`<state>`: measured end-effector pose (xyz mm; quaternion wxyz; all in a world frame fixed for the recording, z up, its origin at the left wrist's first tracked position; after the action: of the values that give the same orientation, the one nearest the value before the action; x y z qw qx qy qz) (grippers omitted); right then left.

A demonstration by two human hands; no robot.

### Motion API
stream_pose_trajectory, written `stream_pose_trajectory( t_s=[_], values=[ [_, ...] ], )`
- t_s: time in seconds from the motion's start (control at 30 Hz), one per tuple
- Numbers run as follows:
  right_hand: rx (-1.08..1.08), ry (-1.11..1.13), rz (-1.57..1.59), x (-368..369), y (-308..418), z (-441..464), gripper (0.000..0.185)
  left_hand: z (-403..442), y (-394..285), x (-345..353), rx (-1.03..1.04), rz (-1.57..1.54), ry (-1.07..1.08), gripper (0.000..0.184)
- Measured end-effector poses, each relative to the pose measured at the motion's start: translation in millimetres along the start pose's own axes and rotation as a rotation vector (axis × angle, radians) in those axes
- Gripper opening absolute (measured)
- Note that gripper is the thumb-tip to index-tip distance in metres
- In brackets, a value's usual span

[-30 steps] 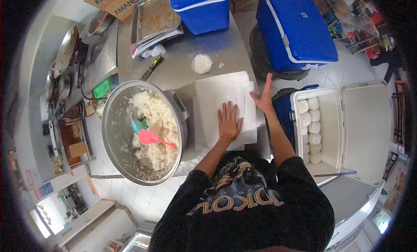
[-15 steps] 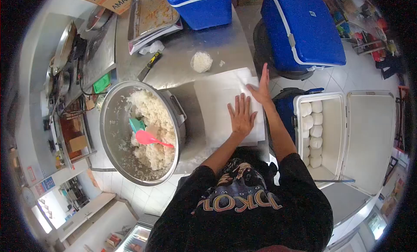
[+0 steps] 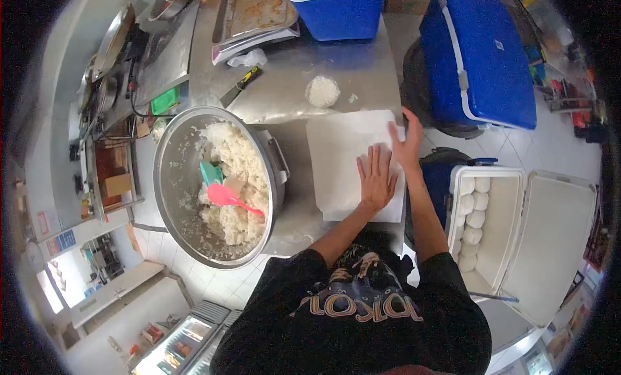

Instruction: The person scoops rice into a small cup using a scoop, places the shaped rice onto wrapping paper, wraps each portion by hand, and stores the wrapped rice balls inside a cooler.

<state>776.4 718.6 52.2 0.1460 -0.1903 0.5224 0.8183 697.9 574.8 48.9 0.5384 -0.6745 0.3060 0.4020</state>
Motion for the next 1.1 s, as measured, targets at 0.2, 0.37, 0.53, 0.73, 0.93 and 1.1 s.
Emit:
stream_pose_trajectory(
  t_s=[0.2, 0.37, 0.53, 0.73, 0.93, 1.1],
  values=[
    [-0.251, 0.436, -0.289, 103.6, 87.2, 75.6, 0.105, -24.9, 32.8, -18.0, -0.076, 0.029, 0.097, 0.065],
    [-0.179, 0.623, -0.32, 158.2, 82.5, 100.3, 0.106, -37.4, 52.3, -25.9, -0.077, 0.086, 0.063, 0.067],
    [-0.323, 0.535, -0.118, 100.4, 105.4, 85.0, 0.105, -44.1, 65.6, -31.1, -0.183, -0.42, -0.076, 0.067],
    [-0.224, 0.671, 0.131, -14.6, 173.6, 6.0, 0.099, -27.2, 37.8, -124.2, -0.946, -2.281, 0.401, 0.072],
    [-0.17, 0.41, -0.056, -75.5, 211.1, -70.8, 0.109, -45.2, 57.3, -94.5, -0.718, -1.925, 0.407, 0.059],
    [-0.289, 0.13, 0.268, -143.9, 282.2, -59.1, 0.125, -43.6, 47.4, -88.8, -0.18, -0.456, -0.171, 0.057]
  ],
)
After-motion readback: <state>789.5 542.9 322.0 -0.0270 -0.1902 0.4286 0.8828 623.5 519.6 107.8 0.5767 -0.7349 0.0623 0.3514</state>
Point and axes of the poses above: each hand's wrist, its own z-axis towards the middle knuckle, its own x-axis out of the palm, y = z × x, the point moved 1 cm from there along z, towards the middle knuckle, and after that the axes turned 9 degrees about -x, right-handed, at the moved point
